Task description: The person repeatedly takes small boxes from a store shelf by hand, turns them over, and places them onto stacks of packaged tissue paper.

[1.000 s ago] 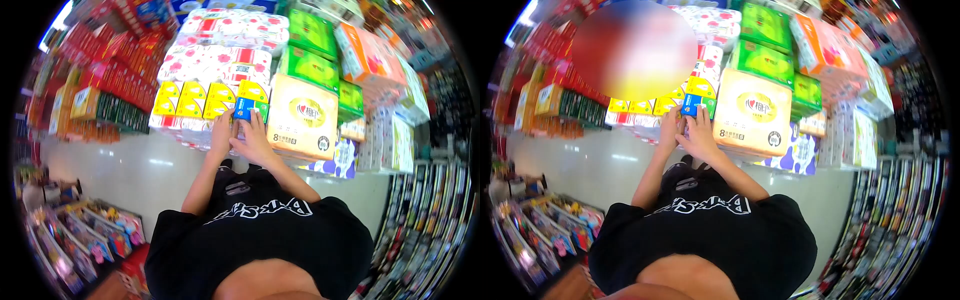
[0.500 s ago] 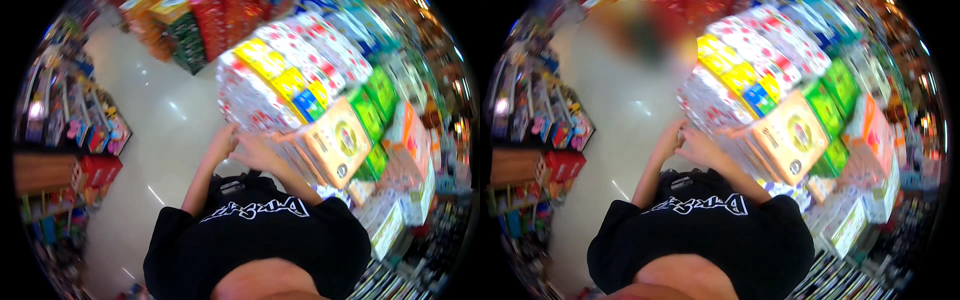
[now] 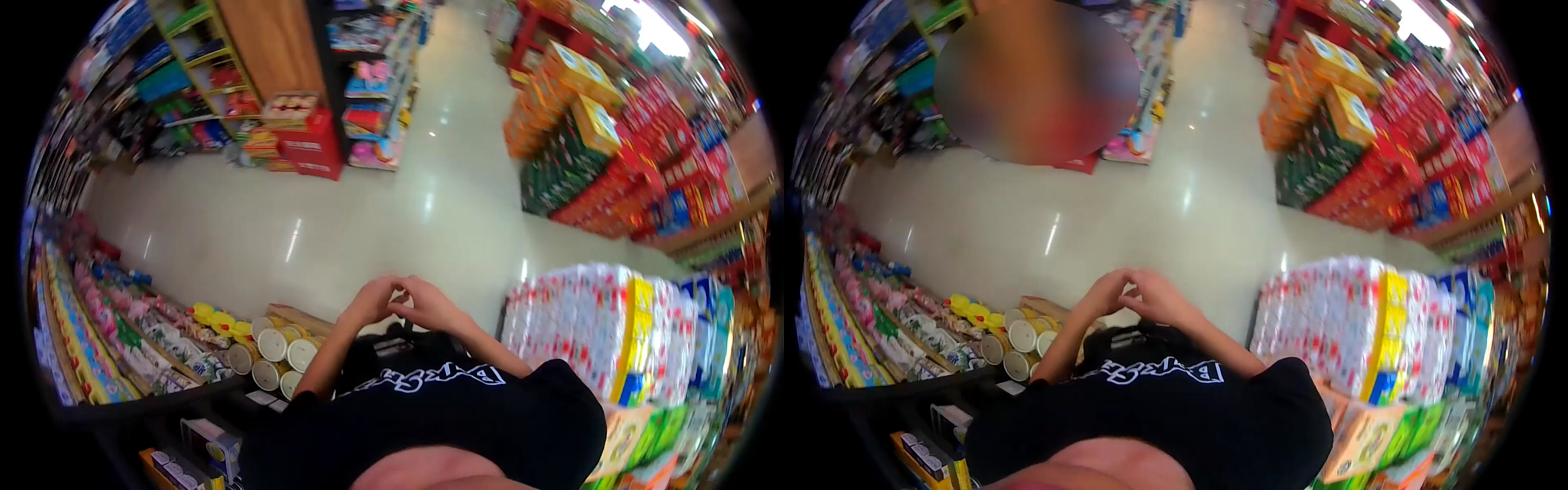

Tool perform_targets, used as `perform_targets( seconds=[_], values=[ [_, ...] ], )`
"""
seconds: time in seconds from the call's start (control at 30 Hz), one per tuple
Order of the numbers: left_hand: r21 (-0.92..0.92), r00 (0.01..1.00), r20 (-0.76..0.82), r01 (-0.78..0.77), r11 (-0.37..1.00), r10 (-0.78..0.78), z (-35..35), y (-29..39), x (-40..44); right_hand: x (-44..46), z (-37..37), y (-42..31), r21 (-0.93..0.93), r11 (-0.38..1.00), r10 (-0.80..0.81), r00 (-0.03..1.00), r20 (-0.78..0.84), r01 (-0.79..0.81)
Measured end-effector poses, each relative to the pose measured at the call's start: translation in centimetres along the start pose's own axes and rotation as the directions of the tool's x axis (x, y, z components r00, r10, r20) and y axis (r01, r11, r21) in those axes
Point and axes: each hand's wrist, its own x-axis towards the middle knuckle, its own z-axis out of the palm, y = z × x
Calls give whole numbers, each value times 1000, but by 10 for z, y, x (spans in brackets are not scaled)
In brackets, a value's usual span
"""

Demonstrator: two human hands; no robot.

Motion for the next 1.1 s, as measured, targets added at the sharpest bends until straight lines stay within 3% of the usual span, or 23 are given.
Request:
perform_targets(
  seconds=[0.1,0.17,0.33,0.43,0.57,0.67,0.77,0.9,0.93,1.1],
  values=[
    [-67,993,-67,93,993,-97,-46,-34,-22,66,31,-15,-15,1000,15,998,65,-14],
    [-110,968,-246,15,994,-42,-60,-66,-36,110,46,-27,-59,997,-34,990,136,42],
    [-152,881,-376,248,957,-288,-128,-109,-55,211,95,-40,-119,971,-166,940,296,209],
    [-171,838,-448,261,950,-311,-175,-147,-56,285,125,-38,-164,934,-243,900,361,318],
    [-96,818,-475,319,943,-325,-248,-229,-37,400,155,-39,-157,922,-264,873,410,353],
    [-45,822,-390,433,900,-415,-331,-270,-15,501,170,-54,-154,918,-277,869,410,365],
    [145,831,-460,418,897,-313,-391,-312,-6,585,176,-71,-54,945,-253,828,500,321],
    [92,763,-516,500,861,-389,-466,-329,-4,670,196,-90,64,941,-307,758,575,332],
    [124,748,-440,598,792,-497,-477,-346,-2,691,202,-92,50,942,-294,747,596,331],
    [39,728,-498,561,827,-470,-534,-418,5,781,236,-98,34,959,-233,711,664,282]
  ],
)
